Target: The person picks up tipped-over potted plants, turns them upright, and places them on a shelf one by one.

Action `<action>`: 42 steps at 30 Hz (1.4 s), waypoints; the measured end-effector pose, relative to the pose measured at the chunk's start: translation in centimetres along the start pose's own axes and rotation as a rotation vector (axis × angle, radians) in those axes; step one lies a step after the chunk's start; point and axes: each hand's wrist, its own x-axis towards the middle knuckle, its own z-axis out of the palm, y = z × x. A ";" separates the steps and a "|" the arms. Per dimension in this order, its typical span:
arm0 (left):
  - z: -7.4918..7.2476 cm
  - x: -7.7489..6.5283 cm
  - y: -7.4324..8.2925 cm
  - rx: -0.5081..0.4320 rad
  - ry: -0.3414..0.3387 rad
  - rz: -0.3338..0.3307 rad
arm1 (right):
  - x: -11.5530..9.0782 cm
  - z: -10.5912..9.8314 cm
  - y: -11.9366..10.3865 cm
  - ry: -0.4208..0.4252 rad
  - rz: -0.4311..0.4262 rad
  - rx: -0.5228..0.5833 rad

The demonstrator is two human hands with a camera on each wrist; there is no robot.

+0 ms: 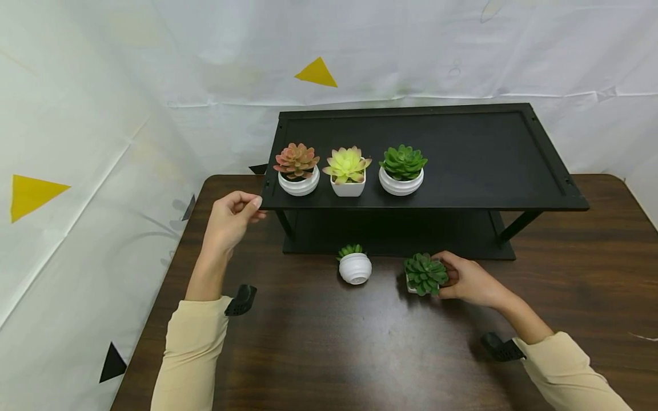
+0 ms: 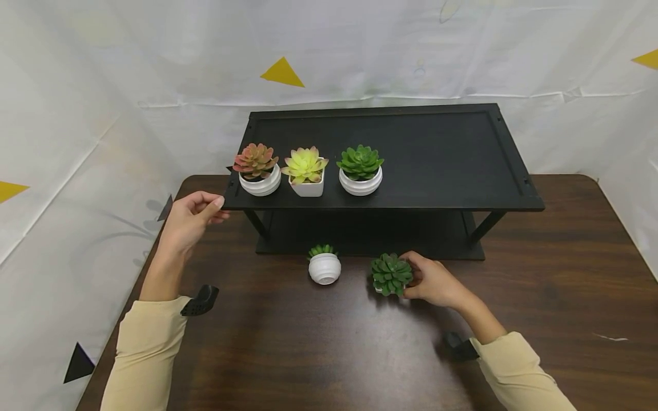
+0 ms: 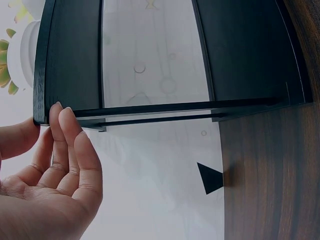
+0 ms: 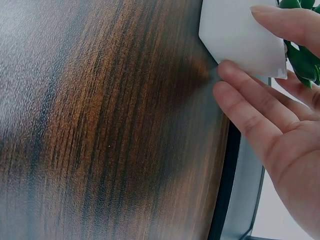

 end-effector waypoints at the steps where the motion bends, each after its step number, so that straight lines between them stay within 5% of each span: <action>1: 0.0 0.0 0.0 0.001 -0.001 -0.001 | 0.0 0.0 0.0 0.003 0.004 -0.004; 16: 0.0 0.0 0.1 0.005 -0.004 -0.003 | -0.1 -0.1 -0.1 0.016 0.012 0.009; 42: 0.0 -0.1 0.1 -0.011 0.000 0.003 | -1.5 -2.0 -3.9 -0.014 0.022 0.043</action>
